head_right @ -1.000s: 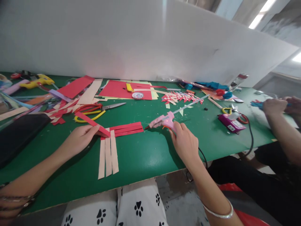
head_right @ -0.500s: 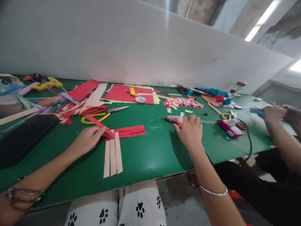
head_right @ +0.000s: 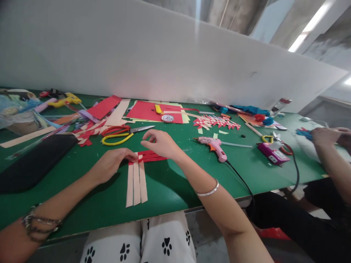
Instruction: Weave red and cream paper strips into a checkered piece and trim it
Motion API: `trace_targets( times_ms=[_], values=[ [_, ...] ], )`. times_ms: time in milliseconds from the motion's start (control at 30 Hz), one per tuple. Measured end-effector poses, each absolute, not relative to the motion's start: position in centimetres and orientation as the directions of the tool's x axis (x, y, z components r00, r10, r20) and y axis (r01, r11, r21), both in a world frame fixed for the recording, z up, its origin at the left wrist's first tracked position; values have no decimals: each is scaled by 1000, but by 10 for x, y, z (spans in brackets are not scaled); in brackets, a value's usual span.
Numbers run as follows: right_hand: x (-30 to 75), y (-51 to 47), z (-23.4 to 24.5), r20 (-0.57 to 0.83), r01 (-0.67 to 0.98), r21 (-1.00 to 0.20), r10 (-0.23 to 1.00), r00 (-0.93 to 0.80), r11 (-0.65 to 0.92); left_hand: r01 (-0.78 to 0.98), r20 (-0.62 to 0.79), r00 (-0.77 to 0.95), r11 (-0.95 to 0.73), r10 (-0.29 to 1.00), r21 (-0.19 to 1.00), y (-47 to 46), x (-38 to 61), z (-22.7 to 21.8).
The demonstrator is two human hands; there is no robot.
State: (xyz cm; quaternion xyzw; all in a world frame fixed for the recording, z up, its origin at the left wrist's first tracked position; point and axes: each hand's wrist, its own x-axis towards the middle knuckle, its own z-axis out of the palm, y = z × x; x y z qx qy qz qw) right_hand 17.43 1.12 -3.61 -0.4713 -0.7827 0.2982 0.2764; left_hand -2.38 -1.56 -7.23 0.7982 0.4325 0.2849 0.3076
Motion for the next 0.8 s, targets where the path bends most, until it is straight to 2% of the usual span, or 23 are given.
trace_targets(
  times_ms=[133,300,367,633,800],
  values=[
    [193,10,-46,161,576,-728,910,-382,371,561,200,584,-569,787,601,-16,-26,-71],
    [210,2,-55,120,608,-711,914,-388,351,564,126,765,-752,631,341,-20,-31,-68],
    [213,0,-58,114,621,-703,917,-383,347,555,107,793,-784,600,279,-23,-33,-69],
    [215,-8,-64,205,722,-545,902,-379,427,593,35,788,-773,614,225,-29,-37,-73],
    [216,-12,-68,219,733,-509,891,-397,451,601,50,782,-772,622,208,-31,-40,-75]
  ],
)
